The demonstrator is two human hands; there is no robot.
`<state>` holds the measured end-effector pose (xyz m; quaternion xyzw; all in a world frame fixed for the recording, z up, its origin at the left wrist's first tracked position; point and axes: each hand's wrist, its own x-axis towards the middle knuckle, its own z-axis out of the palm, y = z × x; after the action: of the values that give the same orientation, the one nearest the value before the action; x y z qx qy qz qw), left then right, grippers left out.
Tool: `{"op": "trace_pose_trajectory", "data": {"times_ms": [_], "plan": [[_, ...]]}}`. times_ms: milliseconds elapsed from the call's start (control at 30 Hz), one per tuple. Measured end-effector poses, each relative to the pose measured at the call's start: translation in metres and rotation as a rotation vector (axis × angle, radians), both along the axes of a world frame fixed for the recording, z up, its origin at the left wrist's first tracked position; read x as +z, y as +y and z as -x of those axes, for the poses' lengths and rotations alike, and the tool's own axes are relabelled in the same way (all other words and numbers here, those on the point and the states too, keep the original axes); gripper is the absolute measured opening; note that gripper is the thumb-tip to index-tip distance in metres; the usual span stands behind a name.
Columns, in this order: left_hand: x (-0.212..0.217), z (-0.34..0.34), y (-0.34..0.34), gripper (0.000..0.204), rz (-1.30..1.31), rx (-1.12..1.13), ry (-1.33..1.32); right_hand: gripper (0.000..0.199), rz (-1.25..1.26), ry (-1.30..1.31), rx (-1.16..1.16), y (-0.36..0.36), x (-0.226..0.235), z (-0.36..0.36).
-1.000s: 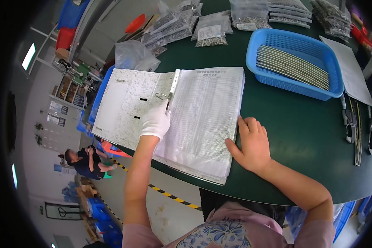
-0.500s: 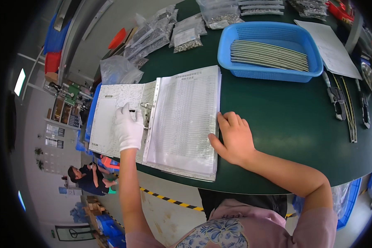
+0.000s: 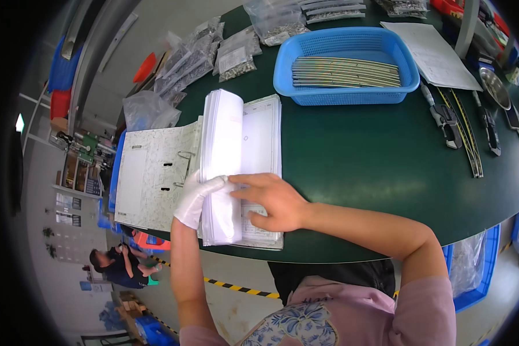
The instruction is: The person flips through pages in a document binder, puts on a glove, and measures a metal rod from a tray using digital calipers. The person checks a record sheet and turns to another page in the binder.
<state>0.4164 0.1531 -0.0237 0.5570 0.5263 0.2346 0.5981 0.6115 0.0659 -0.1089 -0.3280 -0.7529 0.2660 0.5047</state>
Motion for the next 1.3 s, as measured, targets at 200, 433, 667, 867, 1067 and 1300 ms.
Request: {"op": "trace_pose_trajectory", "data": {"times_ms": [200,433,667,867,1067,1300], "plan": [[0.007,0.073,-0.005,0.043,0.054,0.431,-0.351,0.021,0.045,-0.222,-0.724,0.014,-0.003,-0.040],[-0.003,0.102,-0.018,0.046,0.008,0.483,-0.597,0.011,0.133,-0.222,-0.647,0.018,-0.010,-0.038],[-0.018,0.053,-0.024,0.047,-0.362,0.372,-0.270,0.057,0.281,0.145,-0.113,0.007,0.011,-0.017],[-0.019,0.053,-0.017,0.017,-0.014,0.428,-0.499,0.070,-0.139,-0.141,0.111,0.010,0.016,0.039],[-0.029,0.065,-0.026,0.014,-0.260,0.373,-0.059,0.063,-0.156,-0.273,-0.006,0.002,0.013,0.030],[-0.053,0.075,-0.029,0.014,-0.312,0.417,-0.159,0.059,0.260,-0.653,-0.602,-0.031,0.009,-0.022]]}}
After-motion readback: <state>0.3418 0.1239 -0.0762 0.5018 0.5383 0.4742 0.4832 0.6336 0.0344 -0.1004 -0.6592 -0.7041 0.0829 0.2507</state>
